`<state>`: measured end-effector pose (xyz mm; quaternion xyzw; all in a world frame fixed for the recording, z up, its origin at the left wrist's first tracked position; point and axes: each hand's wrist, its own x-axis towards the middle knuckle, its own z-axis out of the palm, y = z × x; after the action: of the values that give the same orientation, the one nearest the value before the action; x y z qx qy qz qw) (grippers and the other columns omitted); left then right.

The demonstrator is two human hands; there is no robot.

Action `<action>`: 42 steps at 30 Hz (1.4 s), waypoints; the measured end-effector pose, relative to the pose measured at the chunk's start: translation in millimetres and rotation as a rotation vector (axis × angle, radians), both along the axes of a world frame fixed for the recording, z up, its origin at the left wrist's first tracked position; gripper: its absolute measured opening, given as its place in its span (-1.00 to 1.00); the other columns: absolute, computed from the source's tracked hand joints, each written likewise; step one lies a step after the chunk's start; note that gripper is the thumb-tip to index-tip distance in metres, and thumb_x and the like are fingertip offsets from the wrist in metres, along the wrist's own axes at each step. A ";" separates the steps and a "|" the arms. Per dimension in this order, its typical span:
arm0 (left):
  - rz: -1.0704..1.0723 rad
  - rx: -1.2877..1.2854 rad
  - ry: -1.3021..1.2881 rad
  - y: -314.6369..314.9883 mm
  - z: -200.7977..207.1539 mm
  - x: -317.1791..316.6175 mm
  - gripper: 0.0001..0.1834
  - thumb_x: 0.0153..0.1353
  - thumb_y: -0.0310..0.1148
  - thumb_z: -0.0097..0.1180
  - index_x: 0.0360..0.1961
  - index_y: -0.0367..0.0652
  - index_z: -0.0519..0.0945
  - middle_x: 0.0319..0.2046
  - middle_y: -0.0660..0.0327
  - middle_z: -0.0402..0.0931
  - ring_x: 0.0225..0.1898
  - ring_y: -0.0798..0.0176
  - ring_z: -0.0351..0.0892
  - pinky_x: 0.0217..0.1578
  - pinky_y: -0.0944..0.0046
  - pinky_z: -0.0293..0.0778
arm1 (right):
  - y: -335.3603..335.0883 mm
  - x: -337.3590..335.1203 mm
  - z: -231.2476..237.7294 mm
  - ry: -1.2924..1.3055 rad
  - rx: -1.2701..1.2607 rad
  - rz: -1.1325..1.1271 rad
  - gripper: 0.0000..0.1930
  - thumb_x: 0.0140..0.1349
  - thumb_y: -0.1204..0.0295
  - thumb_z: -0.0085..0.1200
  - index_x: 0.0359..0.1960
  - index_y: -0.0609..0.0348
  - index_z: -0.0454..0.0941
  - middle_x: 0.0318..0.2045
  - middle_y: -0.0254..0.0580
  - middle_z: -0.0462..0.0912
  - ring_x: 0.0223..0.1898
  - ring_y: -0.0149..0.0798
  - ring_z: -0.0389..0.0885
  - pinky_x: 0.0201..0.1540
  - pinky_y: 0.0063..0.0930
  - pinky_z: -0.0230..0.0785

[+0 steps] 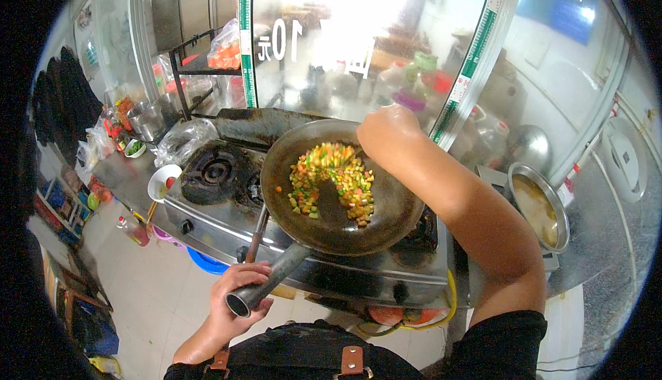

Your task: The person stir-fries mixed vegetables in a wok, washes a metal bowl and green vegetables in a sink, then returns to the wok to continue cooking and serves the finished dish into a plate.

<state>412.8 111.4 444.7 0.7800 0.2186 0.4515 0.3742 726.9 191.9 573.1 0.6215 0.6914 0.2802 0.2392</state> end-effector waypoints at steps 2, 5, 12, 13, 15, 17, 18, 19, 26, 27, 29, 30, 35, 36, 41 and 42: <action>-0.007 0.007 0.001 0.8 -0.3 -0.2 -0.64 -0.08 -0.49 0.36 -0.21 -0.26 0.53 -0.16 -0.03 0.56 -0.03 -0.04 0.58 0.04 0.02 0.47 | -5.5 1.7 -11.8 -0.003 -0.062 0.017 -0.84 0.11 0.41 0.06 -0.49 0.09 0.70 -0.50 -0.19 0.71 -0.40 -0.18 0.72 -0.40 -0.30 0.55; -0.002 0.043 -0.001 3.8 -0.6 -1.0 -0.59 -0.10 -0.49 0.39 -0.18 -0.23 0.53 -0.14 -0.01 0.58 -0.02 -0.03 0.60 0.00 0.11 0.50 | -26.0 -5.5 -6.2 0.029 -0.332 -0.069 -0.77 0.17 0.28 0.07 -0.49 0.09 0.71 -0.49 -0.18 0.71 -0.38 -0.15 0.72 -0.37 -0.31 0.55; -0.009 0.041 -0.010 5.2 0.6 -0.1 -0.60 -0.08 -0.48 0.40 -0.18 -0.22 0.52 -0.14 -0.01 0.58 -0.03 -0.02 0.61 -0.01 0.11 0.51 | -50.3 38.8 88.4 0.088 -0.323 -0.347 -0.77 -0.05 0.22 0.36 -0.56 0.08 0.65 -0.60 -0.20 0.63 -0.42 -0.15 0.67 -0.30 -0.29 0.47; -0.006 0.050 -0.004 5.1 0.9 0.2 -0.60 -0.08 -0.48 0.40 -0.18 -0.22 0.52 -0.14 -0.01 0.58 -0.03 -0.02 0.61 -0.01 0.11 0.51 | -49.8 37.4 77.8 0.140 -0.315 -0.101 -0.75 -0.04 0.17 0.34 -0.55 0.07 0.66 -0.58 -0.19 0.64 -0.40 -0.14 0.68 -0.29 -0.28 0.47; -0.003 0.062 0.011 3.6 1.5 0.1 -0.60 -0.08 -0.47 0.39 -0.18 -0.22 0.52 -0.14 -0.01 0.58 -0.03 -0.02 0.61 -0.01 0.11 0.51 | -47.8 20.0 40.0 -0.003 -0.269 0.097 -0.65 0.03 0.02 0.24 -0.48 0.07 0.70 -0.55 -0.17 0.66 -0.35 -0.08 0.69 -0.30 -0.26 0.50; -0.004 0.067 0.023 3.0 2.2 -0.7 -0.59 -0.08 -0.48 0.39 -0.18 -0.21 0.52 -0.14 -0.01 0.58 -0.03 -0.02 0.60 -0.01 0.11 0.51 | -40.1 6.1 20.8 0.016 -0.264 -0.176 -0.61 0.09 0.00 0.19 -0.44 0.10 0.70 -0.48 -0.14 0.68 -0.31 -0.09 0.69 -0.29 -0.24 0.51; 0.006 0.072 0.033 3.5 2.5 -1.2 -0.59 -0.08 -0.48 0.39 -0.17 -0.21 0.52 -0.14 -0.01 0.58 -0.03 -0.02 0.60 -0.01 0.10 0.51 | -38.3 5.7 20.0 0.057 -0.273 -0.156 -0.63 0.12 0.01 0.18 -0.43 0.08 0.70 -0.41 -0.14 0.71 -0.26 -0.14 0.70 -0.24 -0.25 0.52; 0.004 0.057 0.028 3.6 3.1 -2.1 -0.59 -0.08 -0.48 0.39 -0.17 -0.21 0.52 -0.14 -0.01 0.58 -0.03 -0.02 0.60 -0.02 0.10 0.51 | -38.0 10.4 23.4 0.049 -0.222 -0.229 -0.64 0.12 0.02 0.19 -0.42 0.08 0.70 -0.42 -0.14 0.71 -0.28 -0.13 0.71 -0.26 -0.24 0.53; 0.026 0.044 -0.003 5.3 6.0 -4.9 -0.61 -0.09 -0.48 0.38 -0.19 -0.22 0.53 -0.15 -0.01 0.58 -0.04 -0.03 0.60 -0.03 0.10 0.50 | -32.6 110.1 34.0 -0.031 -0.167 -0.335 -0.72 0.00 0.17 0.29 -0.40 0.12 0.70 -0.40 -0.15 0.70 -0.24 -0.10 0.68 -0.26 -0.24 0.51; 0.025 0.030 -0.007 4.2 6.1 -4.6 -0.63 -0.09 -0.48 0.37 -0.21 -0.22 0.54 -0.16 -0.02 0.58 -0.04 -0.04 0.60 -0.02 0.09 0.50 | -24.5 110.2 15.8 -0.050 -0.121 -0.302 -0.72 -0.01 0.18 0.30 -0.39 0.12 0.70 -0.38 -0.16 0.70 -0.23 -0.10 0.67 -0.24 -0.25 0.51; 0.024 0.022 -0.002 2.1 5.9 -4.4 -0.64 -0.09 -0.48 0.36 -0.22 -0.23 0.54 -0.17 -0.02 0.58 -0.05 -0.05 0.60 -0.02 0.07 0.49 | -10.0 97.0 -22.8 0.062 -0.010 -0.141 -0.88 0.00 0.42 0.12 -0.48 0.08 0.70 -0.40 -0.14 0.71 -0.31 -0.12 0.71 -0.33 -0.30 0.54; 0.024 0.032 0.008 1.6 5.5 -3.8 -0.64 -0.09 -0.48 0.36 -0.22 -0.23 0.54 -0.17 -0.02 0.58 -0.05 -0.05 0.60 -0.02 0.07 0.49 | -2.0 88.4 -32.7 0.083 0.051 -0.016 -0.87 0.02 0.45 0.08 -0.49 0.07 0.70 -0.41 -0.15 0.71 -0.31 -0.13 0.71 -0.32 -0.30 0.55; 0.020 0.077 0.028 1.8 2.3 -1.5 -0.59 -0.08 -0.47 0.40 -0.17 -0.21 0.54 -0.13 0.00 0.58 -0.04 -0.01 0.61 -0.05 0.13 0.53 | -23.0 56.8 12.3 0.054 0.067 0.347 -0.89 -0.01 0.42 0.10 -0.55 0.08 0.67 -0.54 -0.16 0.66 -0.39 -0.12 0.69 -0.37 -0.27 0.52; 0.020 0.074 0.016 1.8 1.3 -0.5 -0.59 -0.08 -0.46 0.41 -0.17 -0.21 0.54 -0.13 0.00 0.58 -0.04 -0.01 0.62 -0.05 0.13 0.53 | -34.9 51.2 28.4 0.014 -0.075 0.136 -0.90 0.00 0.37 0.15 -0.53 0.07 0.66 -0.53 -0.18 0.64 -0.38 -0.12 0.67 -0.36 -0.27 0.51; 0.004 0.072 0.049 0.1 0.5 1.9 -0.59 -0.07 -0.41 0.42 -0.17 -0.20 0.56 -0.12 0.04 0.59 -0.03 0.01 0.61 -0.07 0.14 0.55 | -71.1 -9.8 60.4 0.070 -0.259 0.346 -0.76 0.00 0.19 0.24 -0.55 0.09 0.64 -0.58 -0.16 0.62 -0.42 -0.10 0.67 -0.40 -0.27 0.49; 0.005 0.081 0.045 -0.7 0.6 2.6 -0.60 -0.07 -0.41 0.42 -0.17 -0.19 0.56 -0.12 0.04 0.59 -0.03 0.01 0.61 -0.07 0.14 0.55 | -66.3 -28.4 45.7 0.016 -0.306 0.140 -0.74 -0.02 0.17 0.24 -0.60 0.10 0.64 -0.63 -0.13 0.62 -0.46 -0.07 0.68 -0.44 -0.27 0.49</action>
<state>415.4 110.6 445.3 0.8040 0.2103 0.4431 0.3363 698.5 125.6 618.8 0.5302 0.7697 0.1825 0.3054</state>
